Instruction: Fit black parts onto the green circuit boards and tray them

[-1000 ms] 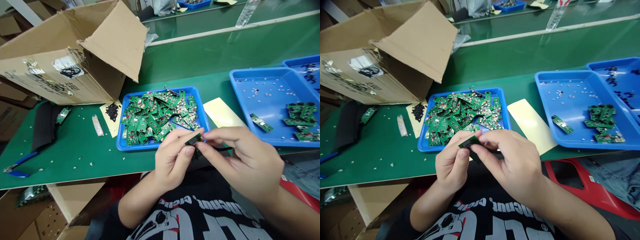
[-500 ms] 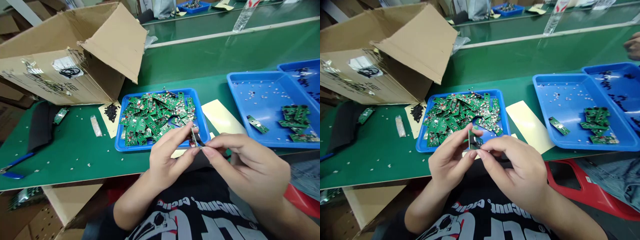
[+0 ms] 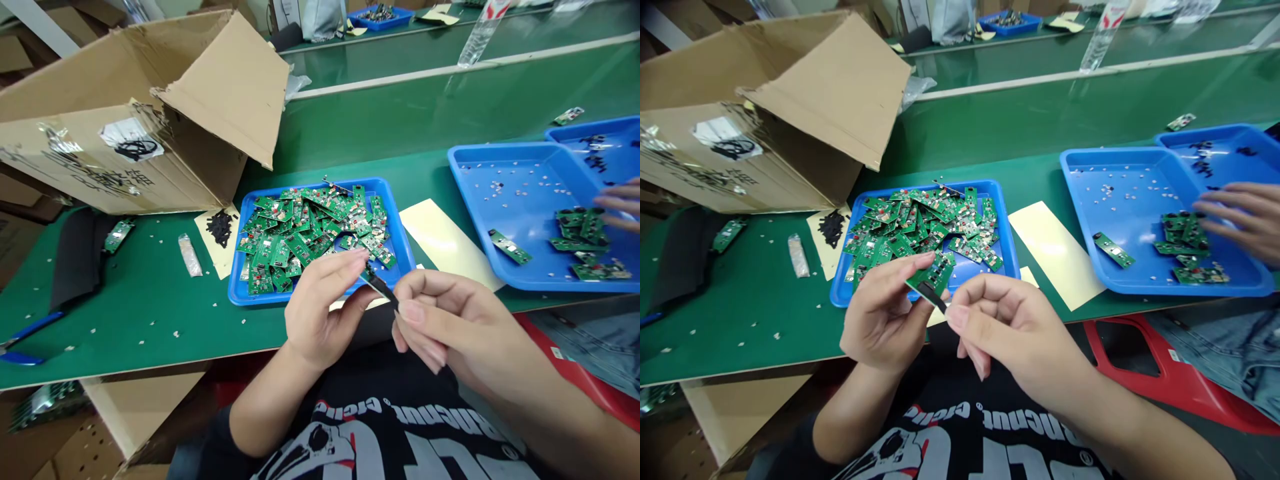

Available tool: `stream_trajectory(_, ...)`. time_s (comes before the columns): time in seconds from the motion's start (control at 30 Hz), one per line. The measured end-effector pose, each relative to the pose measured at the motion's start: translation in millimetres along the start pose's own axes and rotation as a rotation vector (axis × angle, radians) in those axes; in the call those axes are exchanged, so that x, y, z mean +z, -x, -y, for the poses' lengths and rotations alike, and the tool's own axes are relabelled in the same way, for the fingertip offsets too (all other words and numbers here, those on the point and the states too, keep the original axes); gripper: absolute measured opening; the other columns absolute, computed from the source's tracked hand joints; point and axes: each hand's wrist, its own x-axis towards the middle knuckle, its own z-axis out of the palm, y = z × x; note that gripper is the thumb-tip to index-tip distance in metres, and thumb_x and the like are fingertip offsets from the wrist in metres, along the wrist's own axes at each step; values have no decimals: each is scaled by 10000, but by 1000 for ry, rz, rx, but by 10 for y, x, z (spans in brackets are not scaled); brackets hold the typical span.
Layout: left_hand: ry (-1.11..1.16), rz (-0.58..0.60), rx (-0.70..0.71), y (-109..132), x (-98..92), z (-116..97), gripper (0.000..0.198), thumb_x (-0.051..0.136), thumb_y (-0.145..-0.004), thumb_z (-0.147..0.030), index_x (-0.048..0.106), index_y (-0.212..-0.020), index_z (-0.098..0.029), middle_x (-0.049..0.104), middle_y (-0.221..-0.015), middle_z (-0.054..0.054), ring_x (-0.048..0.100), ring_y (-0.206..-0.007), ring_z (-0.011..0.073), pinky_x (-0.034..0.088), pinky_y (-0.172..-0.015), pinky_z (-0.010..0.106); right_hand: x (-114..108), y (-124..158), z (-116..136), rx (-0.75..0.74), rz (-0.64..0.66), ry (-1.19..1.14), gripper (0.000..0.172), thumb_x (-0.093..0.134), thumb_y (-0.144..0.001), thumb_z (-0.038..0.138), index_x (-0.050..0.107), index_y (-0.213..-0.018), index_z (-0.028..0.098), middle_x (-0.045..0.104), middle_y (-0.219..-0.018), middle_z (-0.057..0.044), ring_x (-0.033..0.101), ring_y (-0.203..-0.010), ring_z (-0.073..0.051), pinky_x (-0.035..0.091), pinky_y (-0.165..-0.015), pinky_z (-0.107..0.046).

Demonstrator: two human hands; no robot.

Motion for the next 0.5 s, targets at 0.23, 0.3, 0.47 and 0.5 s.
stream_trajectory(0.23,-73,5,108,-51,-27,26,376,657,-839,-74,605,-1208,-120,727,-1057,108,700,-1025,199,612,-848,329,17,105,166,11,-33,120,143,668,-850,322,632,-765,212,459,-463,77,472,-382,-53,421,-404,-159)
stream_trajectory(0.3,-55,15,102,-64,-43,20,395,669,-822,-57,603,-1209,-105,727,-1056,113,699,-1032,198,608,-857,319,25,92,188,-15,-55,173,142,665,-841,293,628,-735,206,474,-462,71,468,-373,-52,417,-399,-158)
stream_trajectory(0.47,0,40,79,-69,-69,11,401,681,-809,-46,603,-1198,-106,727,-1053,99,697,-1034,185,606,-857,307,-9,13,214,-41,-78,327,142,652,-820,270,617,-707,191,540,-486,41,479,-380,-56,396,-381,-149)
stream_trajectory(0.5,14,39,71,-67,-71,12,383,677,-820,-59,605,-1193,-104,728,-1049,100,698,-1032,185,606,-857,310,-14,-1,219,-56,-91,371,140,650,-820,267,618,-707,191,531,-479,43,479,-386,-57,398,-385,-148)
